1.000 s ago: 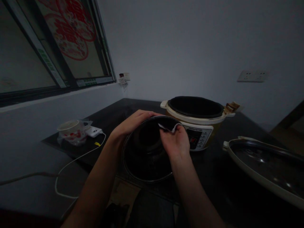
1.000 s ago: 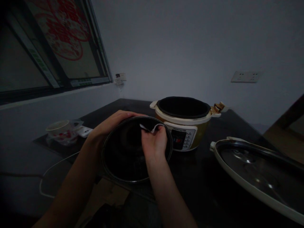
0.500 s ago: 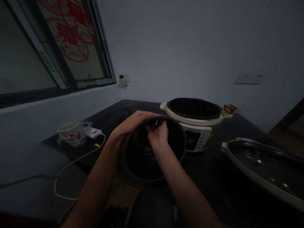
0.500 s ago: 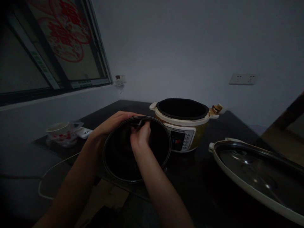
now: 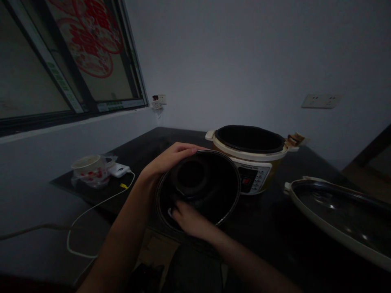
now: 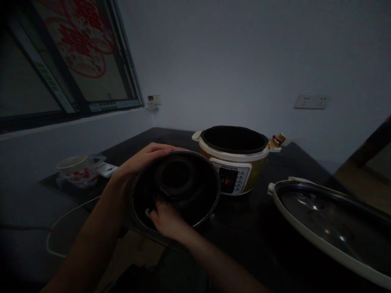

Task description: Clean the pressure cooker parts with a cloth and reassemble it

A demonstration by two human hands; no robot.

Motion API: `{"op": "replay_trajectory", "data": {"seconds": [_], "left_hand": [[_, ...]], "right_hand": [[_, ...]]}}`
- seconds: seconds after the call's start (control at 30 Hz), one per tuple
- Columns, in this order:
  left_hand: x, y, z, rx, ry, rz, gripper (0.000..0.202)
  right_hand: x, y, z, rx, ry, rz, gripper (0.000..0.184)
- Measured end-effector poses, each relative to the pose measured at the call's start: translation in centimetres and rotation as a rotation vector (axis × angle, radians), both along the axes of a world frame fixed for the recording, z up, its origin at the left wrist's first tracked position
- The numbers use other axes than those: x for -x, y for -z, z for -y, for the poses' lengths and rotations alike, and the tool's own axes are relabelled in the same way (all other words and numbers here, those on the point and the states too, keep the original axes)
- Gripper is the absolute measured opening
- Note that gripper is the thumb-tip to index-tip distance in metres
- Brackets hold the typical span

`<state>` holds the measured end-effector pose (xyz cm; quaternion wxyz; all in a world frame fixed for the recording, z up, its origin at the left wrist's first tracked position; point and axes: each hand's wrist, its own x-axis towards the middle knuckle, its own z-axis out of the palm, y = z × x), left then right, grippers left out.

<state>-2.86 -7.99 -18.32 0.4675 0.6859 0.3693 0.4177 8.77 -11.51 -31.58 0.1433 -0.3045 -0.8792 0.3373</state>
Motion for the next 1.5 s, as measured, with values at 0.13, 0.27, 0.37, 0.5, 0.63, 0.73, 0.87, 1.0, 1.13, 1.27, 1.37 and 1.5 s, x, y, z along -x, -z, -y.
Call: {"op": "replay_trajectory", "data": {"seconds": [0.13, 0.27, 0.37, 0.5, 0.63, 0.73, 0.87, 1.0, 1.13, 1.27, 1.37, 1.5], "left_hand": [[-0.1, -0.1, 0.0, 0.008, -0.017, -0.005, 0.036], [-0.1, 0.0, -0.1, 0.002, -0.017, -0.005, 0.035], [-0.1, 0.0, -0.2, -0.009, -0.01, 0.0, 0.034], [0.1, 0.1, -0.3, -0.04, -0.025, -0.014, 0.032], [0.5, 0.1, -0.6, -0.049, -0.051, -0.01, 0.031], [1.0, 0.1, -1.1, -0.055, -0.057, -0.039, 0.031], [1.7, 0.0, -1.8, -0.07, -0.075, -0.06, 0.033], [1.9, -0.1, -1.8, -0.023, -0.067, -0.047, 0.035], [1.7, 0.0, -1.4, 0.016, -0.076, -0.002, 0.036], [1.8, 0.1, -1.4, 0.036, -0.089, 0.033, 0.035], [1.9, 0.1, -1.5, 0.036, -0.09, 0.039, 0.036], [2.0, 0.1, -1.6, 0.036, -0.072, 0.038, 0.036]], "right_hand": [[-3.9, 1.2, -1.5, -0.175, 0.089, 0.27, 0.046], [-5.0, 1.4, -3.4, -0.35, 0.325, 0.383, 0.047], [-4.6, 1.0, -4.8, -0.459, 0.453, 0.386, 0.051], [-3.8, 0.3, -6.6, -0.555, 0.505, 0.327, 0.053], [-2.4, 0.1, -8.3, -0.628, 0.451, 0.171, 0.053], [-0.7, 0.0, -9.0, -0.669, 0.374, 0.058, 0.054], [1.5, -0.1, -8.7, -0.709, 0.186, -0.029, 0.058], [2.0, 0.2, -7.7, -0.743, -0.099, 0.036, 0.062], [0.5, 1.2, -6.7, -0.697, -0.301, 0.146, 0.06], [-2.1, 1.3, -6.1, -0.528, -0.408, 0.265, 0.052], [-4.1, 0.5, -6.0, -0.391, -0.398, 0.408, 0.05], [-5.3, -0.6, -5.9, -0.373, -0.244, 0.556, 0.044]]}}
